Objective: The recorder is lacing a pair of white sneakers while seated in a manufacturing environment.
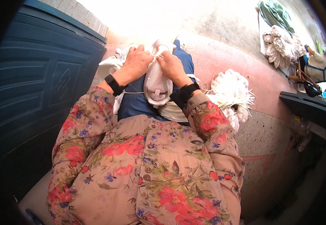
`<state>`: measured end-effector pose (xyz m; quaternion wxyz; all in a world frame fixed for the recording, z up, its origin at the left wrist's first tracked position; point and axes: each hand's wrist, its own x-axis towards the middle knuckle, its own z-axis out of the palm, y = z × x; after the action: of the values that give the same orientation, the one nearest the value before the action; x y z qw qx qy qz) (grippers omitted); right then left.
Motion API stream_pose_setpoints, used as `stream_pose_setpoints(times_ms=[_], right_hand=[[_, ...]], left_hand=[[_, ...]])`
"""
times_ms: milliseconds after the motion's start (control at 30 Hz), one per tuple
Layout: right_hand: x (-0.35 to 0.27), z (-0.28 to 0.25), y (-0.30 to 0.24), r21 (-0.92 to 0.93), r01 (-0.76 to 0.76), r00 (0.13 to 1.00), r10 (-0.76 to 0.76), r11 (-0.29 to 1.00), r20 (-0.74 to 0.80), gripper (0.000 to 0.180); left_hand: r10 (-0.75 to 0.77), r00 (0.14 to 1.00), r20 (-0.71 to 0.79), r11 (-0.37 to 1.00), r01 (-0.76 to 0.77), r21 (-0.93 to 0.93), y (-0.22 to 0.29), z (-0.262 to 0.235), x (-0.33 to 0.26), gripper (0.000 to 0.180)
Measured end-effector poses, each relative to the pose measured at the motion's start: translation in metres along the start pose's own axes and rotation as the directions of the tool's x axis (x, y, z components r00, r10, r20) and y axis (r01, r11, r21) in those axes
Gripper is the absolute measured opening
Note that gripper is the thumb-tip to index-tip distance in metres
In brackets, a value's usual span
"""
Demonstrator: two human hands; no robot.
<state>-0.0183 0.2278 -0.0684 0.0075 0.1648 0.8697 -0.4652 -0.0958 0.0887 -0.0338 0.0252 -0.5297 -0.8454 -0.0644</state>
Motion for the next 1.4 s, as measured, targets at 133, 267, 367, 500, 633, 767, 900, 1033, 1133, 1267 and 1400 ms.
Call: stream_pose_setpoints(times_ms=[133, 267, 367, 500, 633, 767, 900, 1033, 1133, 1267, 1400], right_hand=[[-0.006, -0.005, -0.010, 0.014, -0.033, 0.999, 0.033, 0.999, -0.012, 0.032], [-0.019, -0.005, -0.018, 0.069, -0.045, 0.997, 0.049, 0.997, -0.055, 0.033], [-0.025, -0.001, -0.024, 0.195, -0.144, 0.990, 0.140, 0.970, 0.036, 0.032], [-0.028, 0.005, -0.025, 0.126, -0.179, 0.984, 0.174, 0.976, 0.047, 0.032], [-0.028, 0.006, -0.026, 0.102, -0.182, 0.983, 0.178, 0.978, 0.051, 0.031], [-0.032, 0.010, -0.022, 0.059, -0.113, 0.993, 0.111, 0.992, 0.036, 0.028], [-0.040, 0.009, -0.029, -0.052, -0.049, 0.997, 0.051, 0.997, 0.051, 0.027], [-0.044, 0.007, -0.034, -0.162, -0.071, 0.985, 0.095, 0.984, 0.145, 0.028], [-0.044, 0.009, -0.033, -0.093, -0.039, 0.983, 0.055, 0.995, 0.175, 0.028], [-0.044, 0.019, -0.026, 0.121, 0.012, 0.980, -0.036, 0.993, 0.195, 0.031], [-0.046, 0.020, -0.026, 0.074, 0.014, 0.971, -0.031, 0.997, 0.237, 0.034]], left_hand=[[-0.048, 0.998, 0.046, 0.997, 0.051, -0.062, -0.005, 0.011, -0.002, 0.007], [-0.098, 0.995, 0.027, 0.973, 0.101, -0.207, -0.006, 0.014, -0.007, 0.007], [0.005, 1.000, 0.020, 0.992, -0.003, -0.126, -0.006, 0.003, 0.000, 0.006], [0.132, 0.990, 0.041, 0.991, -0.130, -0.038, -0.005, -0.005, 0.005, 0.004], [0.105, 0.993, 0.055, 0.994, -0.105, -0.006, -0.003, -0.002, 0.009, 0.005], [0.142, 0.973, 0.181, 0.988, -0.150, 0.030, 0.002, -0.006, 0.016, 0.007], [0.216, 0.958, 0.186, 0.974, -0.225, 0.031, 0.004, -0.004, 0.018, 0.010], [0.072, 0.919, 0.389, 0.947, 0.059, -0.316, -0.026, 0.004, 0.023, 0.014], [-0.017, 0.916, 0.401, 0.897, 0.192, -0.398, -0.032, 0.003, 0.015, 0.013], [0.125, 0.953, 0.278, 0.992, -0.116, -0.047, -0.018, -0.011, 0.012, 0.010], [0.146, 0.960, 0.241, 0.989, -0.142, -0.035, -0.019, 0.002, 0.006, 0.007]])
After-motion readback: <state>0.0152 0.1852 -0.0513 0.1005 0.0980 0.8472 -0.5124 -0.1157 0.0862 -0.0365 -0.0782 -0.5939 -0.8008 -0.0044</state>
